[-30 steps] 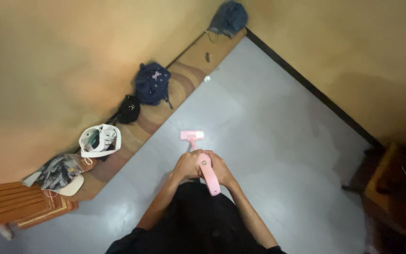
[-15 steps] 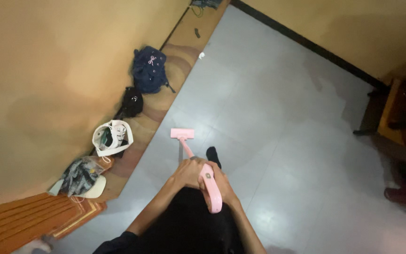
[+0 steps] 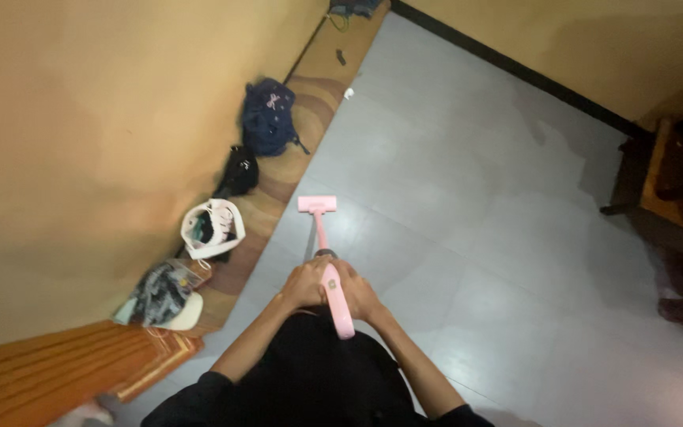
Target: The person cleans the floor by hand using a small pink broom to sweep debris into a pile.
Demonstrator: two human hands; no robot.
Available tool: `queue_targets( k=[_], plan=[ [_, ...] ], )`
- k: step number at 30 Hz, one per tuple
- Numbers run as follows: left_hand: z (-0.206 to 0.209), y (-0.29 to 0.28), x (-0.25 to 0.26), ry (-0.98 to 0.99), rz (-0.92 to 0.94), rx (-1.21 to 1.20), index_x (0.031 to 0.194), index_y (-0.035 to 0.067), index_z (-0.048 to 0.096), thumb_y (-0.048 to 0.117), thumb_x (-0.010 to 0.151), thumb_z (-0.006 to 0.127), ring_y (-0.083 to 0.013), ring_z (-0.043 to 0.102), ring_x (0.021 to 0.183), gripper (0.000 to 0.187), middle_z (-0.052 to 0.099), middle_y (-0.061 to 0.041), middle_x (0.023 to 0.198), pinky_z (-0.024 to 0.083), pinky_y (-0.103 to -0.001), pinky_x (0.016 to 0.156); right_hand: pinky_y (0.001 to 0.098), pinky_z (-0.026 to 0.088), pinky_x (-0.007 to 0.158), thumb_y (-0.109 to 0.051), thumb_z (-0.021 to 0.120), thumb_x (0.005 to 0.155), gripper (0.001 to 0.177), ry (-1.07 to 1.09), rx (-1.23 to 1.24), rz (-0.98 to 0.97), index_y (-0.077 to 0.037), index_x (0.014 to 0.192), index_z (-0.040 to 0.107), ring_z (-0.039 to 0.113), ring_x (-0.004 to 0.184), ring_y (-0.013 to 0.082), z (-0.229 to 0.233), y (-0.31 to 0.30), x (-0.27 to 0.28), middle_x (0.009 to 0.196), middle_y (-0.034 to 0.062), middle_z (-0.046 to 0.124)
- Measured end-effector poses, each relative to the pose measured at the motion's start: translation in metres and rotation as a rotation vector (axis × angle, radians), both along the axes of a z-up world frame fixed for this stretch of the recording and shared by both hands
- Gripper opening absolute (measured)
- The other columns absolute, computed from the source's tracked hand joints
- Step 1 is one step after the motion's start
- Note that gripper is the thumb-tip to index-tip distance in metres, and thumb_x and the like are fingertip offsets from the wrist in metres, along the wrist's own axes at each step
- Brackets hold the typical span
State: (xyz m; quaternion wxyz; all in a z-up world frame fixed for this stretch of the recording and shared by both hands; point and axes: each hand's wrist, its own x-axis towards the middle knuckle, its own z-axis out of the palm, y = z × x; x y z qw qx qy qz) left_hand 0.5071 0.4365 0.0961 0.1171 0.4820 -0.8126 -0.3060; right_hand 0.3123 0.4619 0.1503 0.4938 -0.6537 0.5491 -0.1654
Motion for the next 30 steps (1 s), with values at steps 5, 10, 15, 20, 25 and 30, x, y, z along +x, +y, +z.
queue_targets(
  k=[5,10,15,20,25,30],
  plan=[
    [-0.011,-0.026,0.026,0.354,0.019,-0.062,0.128,-0.003,0.058,0.037,0.077,0.08,-0.0409,0.065,0.116,0.069,0.066,-0.024,0.125,0.055,-0.043,0.103,0.0584,0.051,0.087,-0.043,0.068,0.087,0.076,-0.067,-0.142,-0.038,-0.008,0.148,0.038,0.061,0.109,0.0544,-0.014,-0.021,0.027,0.136,0.03,0.057],
    [0.011,-0.045,0.053,0.36,-0.033,0.002,0.131,-0.002,0.057,0.033,0.073,0.079,-0.0407,0.063,0.121,0.071,0.063,-0.025,0.131,0.052,-0.044,0.104,0.0543,0.053,0.094,-0.042,0.07,0.09,0.076,-0.06,-0.086,-0.177,-0.005,0.148,0.037,0.061,0.112,0.0525,-0.002,-0.023,0.071,0.134,0.0319,0.056],
    [0.033,-0.037,0.08,0.379,-0.102,0.234,0.126,0.003,0.063,0.037,0.069,0.083,-0.0374,0.066,0.12,0.07,0.068,-0.021,0.127,0.052,-0.042,0.105,0.0514,0.052,0.094,-0.039,0.073,0.09,0.071,-0.156,-0.175,-0.362,-0.003,0.145,0.046,0.063,0.114,0.049,0.023,0.0,0.11,0.131,0.0294,0.062],
    [0.012,-0.062,0.103,0.375,-0.352,0.153,0.137,-0.002,0.057,0.038,0.07,0.085,-0.041,0.061,0.128,0.083,0.063,-0.026,0.134,0.046,-0.045,0.112,0.043,0.055,0.094,-0.041,0.079,0.079,0.071,-0.138,-0.011,-0.754,-0.004,0.136,0.058,0.07,0.11,0.0377,0.051,0.004,0.15,0.12,0.0235,0.07],
    [0.014,-0.102,0.084,0.173,-0.537,0.336,0.136,-0.001,0.056,0.036,0.062,0.086,-0.041,0.057,0.13,0.088,0.061,-0.024,0.137,0.045,-0.047,0.111,0.044,0.053,0.095,-0.043,0.076,0.086,0.075,-0.111,-0.116,-0.946,0.002,0.142,0.052,0.065,0.113,0.0342,0.047,-0.008,0.167,0.126,0.024,0.064],
    [0.002,-0.148,0.051,0.111,-0.698,0.351,0.131,0.004,0.06,0.032,0.06,0.084,-0.0409,0.057,0.128,0.08,0.064,-0.021,0.133,0.046,-0.049,0.109,0.0427,0.054,0.094,-0.049,0.074,0.086,0.079,-0.102,-0.051,-1.041,0.001,0.143,0.05,0.067,0.113,0.0311,0.034,-0.04,0.158,0.124,0.0218,0.067]
  ],
)
